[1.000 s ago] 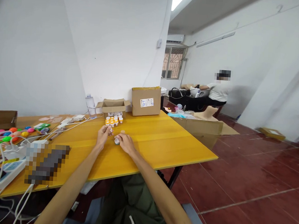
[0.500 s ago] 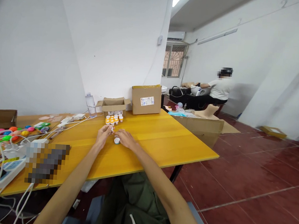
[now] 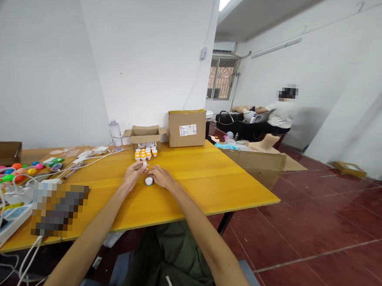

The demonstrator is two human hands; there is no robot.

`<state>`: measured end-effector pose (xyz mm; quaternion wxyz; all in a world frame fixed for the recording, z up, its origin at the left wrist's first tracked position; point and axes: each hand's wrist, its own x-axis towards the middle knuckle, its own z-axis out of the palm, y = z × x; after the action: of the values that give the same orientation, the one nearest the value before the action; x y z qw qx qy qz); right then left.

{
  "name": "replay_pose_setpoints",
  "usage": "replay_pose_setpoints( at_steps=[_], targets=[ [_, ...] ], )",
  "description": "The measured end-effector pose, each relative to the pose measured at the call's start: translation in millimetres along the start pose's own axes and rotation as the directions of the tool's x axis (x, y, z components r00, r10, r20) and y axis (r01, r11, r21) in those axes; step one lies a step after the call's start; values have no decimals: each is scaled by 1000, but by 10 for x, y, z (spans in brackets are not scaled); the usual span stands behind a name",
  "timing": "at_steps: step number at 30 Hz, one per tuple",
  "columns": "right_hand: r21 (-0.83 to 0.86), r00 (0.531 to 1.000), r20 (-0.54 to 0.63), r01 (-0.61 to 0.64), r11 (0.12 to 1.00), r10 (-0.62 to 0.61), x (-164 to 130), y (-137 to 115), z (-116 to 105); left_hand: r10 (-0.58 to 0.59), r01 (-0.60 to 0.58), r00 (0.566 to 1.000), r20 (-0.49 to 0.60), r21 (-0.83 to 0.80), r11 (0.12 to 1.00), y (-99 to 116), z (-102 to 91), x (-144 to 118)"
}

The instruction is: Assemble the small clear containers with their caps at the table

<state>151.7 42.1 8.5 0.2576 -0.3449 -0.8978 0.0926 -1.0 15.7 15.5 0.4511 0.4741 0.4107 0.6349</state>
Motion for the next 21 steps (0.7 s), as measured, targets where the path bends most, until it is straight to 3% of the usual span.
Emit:
replay_pose_setpoints(
  at_steps=[6, 10, 16, 18, 21],
  targets=[
    [73, 999, -46, -4, 997, 7, -64, 11, 0, -5, 4, 999, 43, 33, 999, -16, 6, -2],
    [281, 988, -149, -6, 960, 50, -121, 27, 43, 7, -11, 998, 66, 59, 998, -35, 12, 7],
    [716, 948, -168, -71, 695, 271, -174, 91, 138, -15, 9, 995, 98, 62, 998, -56, 7, 12],
    [780, 937, -181, -47, 624, 297, -177, 113, 145, -15, 8, 994, 104, 70, 998, -58, 3, 12],
    [805, 918, -244, 12, 593, 312, -172, 134, 132, -5, -4, 993, 117, 77, 997, -54, 2, 2]
  ],
)
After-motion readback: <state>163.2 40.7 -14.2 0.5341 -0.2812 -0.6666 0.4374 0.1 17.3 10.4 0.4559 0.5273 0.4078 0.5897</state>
